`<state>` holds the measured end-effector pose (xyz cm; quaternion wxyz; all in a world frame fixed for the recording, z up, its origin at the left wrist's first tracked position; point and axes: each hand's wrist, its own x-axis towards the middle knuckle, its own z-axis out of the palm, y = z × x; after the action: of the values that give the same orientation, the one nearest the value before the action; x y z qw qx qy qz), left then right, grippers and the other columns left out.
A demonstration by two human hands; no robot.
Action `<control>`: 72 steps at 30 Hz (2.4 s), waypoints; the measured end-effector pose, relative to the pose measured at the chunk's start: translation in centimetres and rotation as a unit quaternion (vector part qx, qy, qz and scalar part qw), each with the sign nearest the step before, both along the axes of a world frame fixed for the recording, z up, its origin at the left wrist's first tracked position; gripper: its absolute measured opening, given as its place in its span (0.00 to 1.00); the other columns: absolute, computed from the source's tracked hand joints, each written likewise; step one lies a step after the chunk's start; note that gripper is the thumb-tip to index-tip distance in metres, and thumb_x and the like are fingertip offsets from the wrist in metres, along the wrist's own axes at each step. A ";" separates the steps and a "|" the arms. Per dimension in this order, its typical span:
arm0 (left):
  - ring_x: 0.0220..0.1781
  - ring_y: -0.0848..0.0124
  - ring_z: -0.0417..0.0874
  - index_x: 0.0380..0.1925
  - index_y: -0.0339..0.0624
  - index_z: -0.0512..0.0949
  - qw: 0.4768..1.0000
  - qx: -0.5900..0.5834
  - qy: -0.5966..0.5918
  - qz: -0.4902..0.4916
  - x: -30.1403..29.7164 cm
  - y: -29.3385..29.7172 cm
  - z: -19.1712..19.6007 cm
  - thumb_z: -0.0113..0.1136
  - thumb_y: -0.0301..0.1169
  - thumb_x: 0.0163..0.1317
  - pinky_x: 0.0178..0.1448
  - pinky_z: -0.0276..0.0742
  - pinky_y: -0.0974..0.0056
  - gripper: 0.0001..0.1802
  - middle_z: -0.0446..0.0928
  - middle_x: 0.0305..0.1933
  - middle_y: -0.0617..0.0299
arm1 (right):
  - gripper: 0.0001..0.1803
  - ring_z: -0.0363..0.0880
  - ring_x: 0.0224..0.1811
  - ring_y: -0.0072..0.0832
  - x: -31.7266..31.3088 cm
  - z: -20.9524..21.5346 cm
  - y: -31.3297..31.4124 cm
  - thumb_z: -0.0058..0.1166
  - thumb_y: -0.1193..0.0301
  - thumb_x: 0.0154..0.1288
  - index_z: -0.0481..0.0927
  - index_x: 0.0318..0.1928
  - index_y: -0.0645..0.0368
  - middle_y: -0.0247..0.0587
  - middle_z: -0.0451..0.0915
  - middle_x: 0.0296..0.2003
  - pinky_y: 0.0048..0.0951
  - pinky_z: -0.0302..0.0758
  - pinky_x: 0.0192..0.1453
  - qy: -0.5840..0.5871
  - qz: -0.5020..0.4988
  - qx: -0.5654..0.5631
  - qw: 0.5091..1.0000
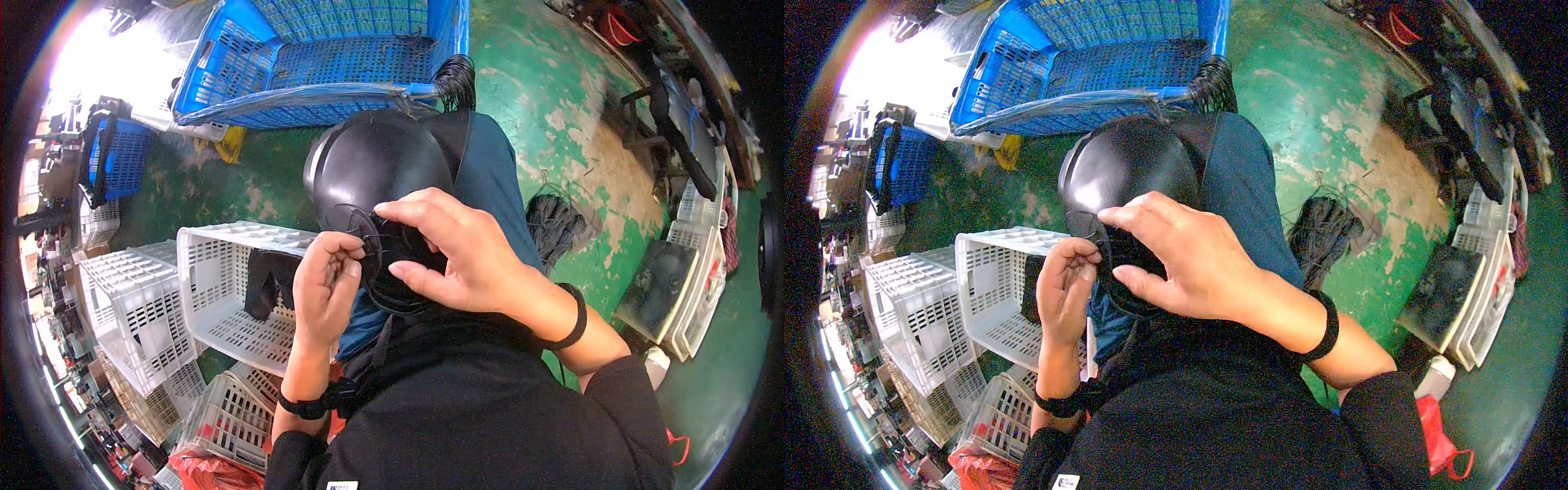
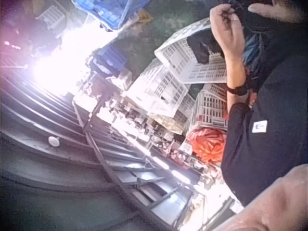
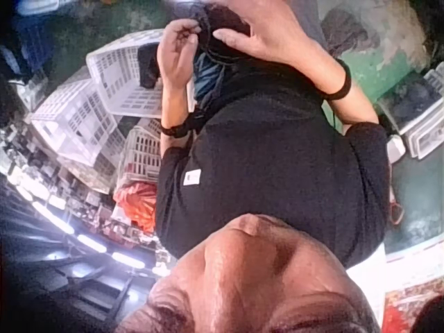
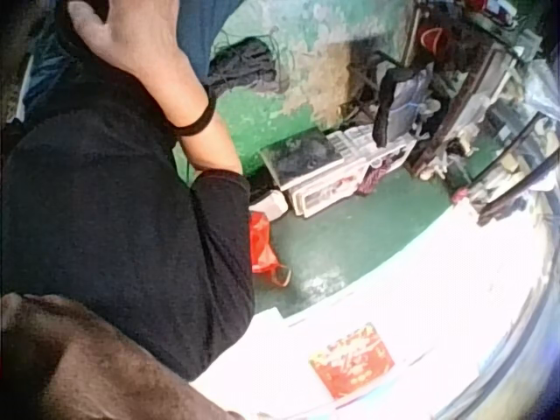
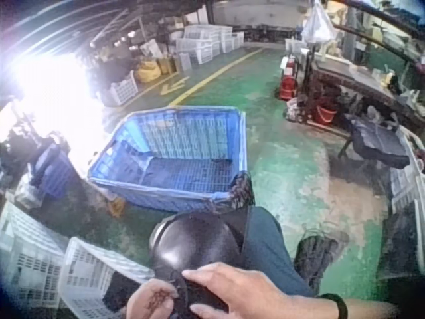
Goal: Lacing black leather shoe uppers in a manufacturing facility.
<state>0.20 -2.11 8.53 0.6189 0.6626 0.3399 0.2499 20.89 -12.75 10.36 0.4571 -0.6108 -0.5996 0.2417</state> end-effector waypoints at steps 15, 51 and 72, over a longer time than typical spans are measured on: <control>0.39 0.65 0.80 0.45 0.38 0.77 0.996 0.000 -0.020 0.088 -1.9 1.5 -0.1 0.53 0.25 0.77 0.49 0.78 0.61 0.04 0.80 0.40 0.60 | 0.47 0.83 0.56 0.47 -0.4 -0.3 -0.3 0.77 0.61 0.54 0.71 0.74 0.51 0.46 0.77 0.59 0.44 0.84 0.54 -0.075 0.015 -0.034 0.996; 0.37 0.55 0.81 0.32 0.38 0.84 0.908 0.284 0.242 -0.191 -3.8 1.5 4.4 0.80 0.36 0.45 0.42 0.77 0.55 0.18 0.79 0.31 0.57 | 0.32 0.84 0.49 0.38 3.5 -1.5 -4.3 0.66 0.72 0.54 0.79 0.63 0.58 0.43 0.83 0.50 0.34 0.78 0.51 0.017 -0.034 -0.158 0.987; 0.49 0.62 0.76 0.76 0.27 0.66 0.931 0.174 -0.045 -0.318 1.1 3.3 9.1 0.84 0.69 0.28 0.58 0.75 0.58 0.78 0.74 0.51 0.53 | 0.12 0.82 0.35 0.52 6.6 8.9 -2.6 0.63 0.62 0.69 0.82 0.36 0.59 0.47 0.80 0.31 0.47 0.76 0.38 -0.104 0.091 -0.085 0.987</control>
<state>1.28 1.17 17.59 0.5558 0.8212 0.0347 0.1249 27.53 -15.39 19.24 0.3147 -0.6121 -0.6744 0.2673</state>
